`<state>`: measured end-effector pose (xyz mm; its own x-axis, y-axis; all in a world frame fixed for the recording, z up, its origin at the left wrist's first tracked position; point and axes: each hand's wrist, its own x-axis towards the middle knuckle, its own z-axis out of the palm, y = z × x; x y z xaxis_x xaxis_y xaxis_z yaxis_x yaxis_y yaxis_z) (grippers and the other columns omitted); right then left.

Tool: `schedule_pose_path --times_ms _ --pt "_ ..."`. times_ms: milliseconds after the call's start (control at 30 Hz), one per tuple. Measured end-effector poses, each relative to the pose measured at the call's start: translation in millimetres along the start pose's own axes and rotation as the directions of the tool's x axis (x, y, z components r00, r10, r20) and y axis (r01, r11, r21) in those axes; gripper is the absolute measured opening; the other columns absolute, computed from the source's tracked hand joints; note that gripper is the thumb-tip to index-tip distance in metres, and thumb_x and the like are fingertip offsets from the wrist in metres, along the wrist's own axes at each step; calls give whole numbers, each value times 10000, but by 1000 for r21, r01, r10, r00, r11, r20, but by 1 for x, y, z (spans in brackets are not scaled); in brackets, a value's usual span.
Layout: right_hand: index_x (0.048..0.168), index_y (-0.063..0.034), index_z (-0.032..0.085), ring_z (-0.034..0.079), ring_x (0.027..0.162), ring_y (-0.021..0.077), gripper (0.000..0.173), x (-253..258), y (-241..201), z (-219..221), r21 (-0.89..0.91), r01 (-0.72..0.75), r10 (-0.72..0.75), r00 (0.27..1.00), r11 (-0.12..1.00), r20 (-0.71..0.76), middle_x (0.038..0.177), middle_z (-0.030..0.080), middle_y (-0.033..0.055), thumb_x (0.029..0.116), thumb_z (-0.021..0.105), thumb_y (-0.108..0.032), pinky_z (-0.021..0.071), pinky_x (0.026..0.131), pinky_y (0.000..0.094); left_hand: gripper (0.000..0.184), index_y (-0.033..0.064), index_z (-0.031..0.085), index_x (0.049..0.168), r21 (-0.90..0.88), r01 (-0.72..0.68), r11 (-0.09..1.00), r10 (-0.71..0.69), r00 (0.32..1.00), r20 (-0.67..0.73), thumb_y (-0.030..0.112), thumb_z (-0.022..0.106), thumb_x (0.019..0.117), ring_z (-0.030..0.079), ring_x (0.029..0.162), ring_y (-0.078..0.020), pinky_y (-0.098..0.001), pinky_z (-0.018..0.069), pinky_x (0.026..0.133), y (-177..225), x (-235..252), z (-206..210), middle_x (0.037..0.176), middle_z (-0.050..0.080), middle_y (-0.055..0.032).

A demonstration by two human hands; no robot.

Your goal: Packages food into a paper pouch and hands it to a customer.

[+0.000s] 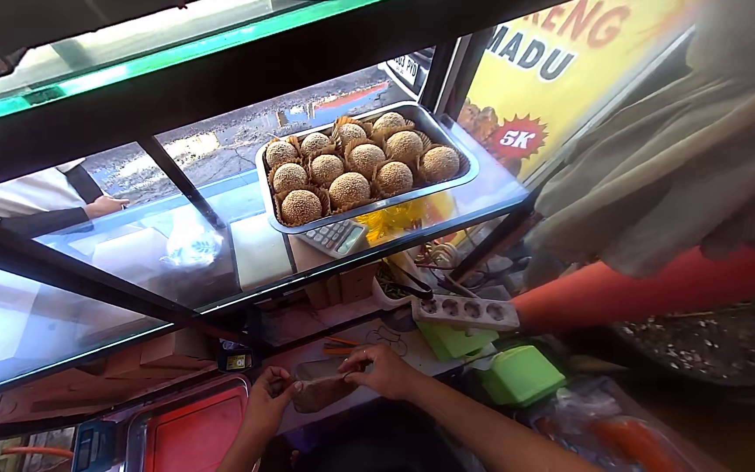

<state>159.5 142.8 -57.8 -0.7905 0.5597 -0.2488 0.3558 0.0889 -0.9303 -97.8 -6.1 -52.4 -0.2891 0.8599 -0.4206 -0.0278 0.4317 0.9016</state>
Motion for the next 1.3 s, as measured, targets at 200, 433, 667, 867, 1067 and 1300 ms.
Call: schedule_pose_path --times_ms 200,433,667,867,1067,1300 --pt "1161 -111 764 679 948 112 266 5 0 -5 -22 -126 128 984 992 123 1043 740 52 966 727 -287 545 916 331 222 32 661 1139 48 69 996 -73 993 88 89 722 933 681 738 -163 -287 559 660 1 2 -5 932 736 -100" --pt "1130 -113 759 640 1121 171 257 0 -3 3 -118 -32 43 995 992 90 1129 723 66 1005 656 -313 491 1022 368 267 332 770 1155 633 -452 629 480 866 142 481 649 968 536 1321 -222 -526 453 1096 8 -12 13 1383 617 0" --pt "1099 -104 765 643 1123 151 226 2 1 4 -120 96 -81 989 988 123 1110 734 53 1004 653 -275 469 1054 357 241 365 750 1150 724 -609 323 563 739 371 486 594 1011 640 1108 -60 -410 469 1042 -12 5 25 1111 727 152" --pt "1121 -119 767 638 1148 160 246 2 2 0 -152 89 -64 986 984 157 1130 732 53 1007 647 -301 463 1071 366 235 327 760 1081 709 -666 232 579 680 450 464 577 1028 659 991 -82 -358 516 934 -17 9 18 990 727 104" --pt "1153 -131 760 618 1181 181 271 -4 0 -2 -251 113 -73 984 962 161 1143 727 55 1029 611 -320 414 1113 372 274 334 738 1154 730 -650 211 578 686 443 485 541 1040 672 965 -84 -334 539 879 -19 9 19 1042 740 112" --pt "1127 -128 757 642 1143 196 266 -10 0 2 -311 200 -159 975 929 152 1099 733 56 1038 588 -312 425 1110 406 262 298 744 1088 741 -640 202 595 681 427 465 548 1043 690 957 -92 -334 569 831 -20 1 18 1066 743 96"
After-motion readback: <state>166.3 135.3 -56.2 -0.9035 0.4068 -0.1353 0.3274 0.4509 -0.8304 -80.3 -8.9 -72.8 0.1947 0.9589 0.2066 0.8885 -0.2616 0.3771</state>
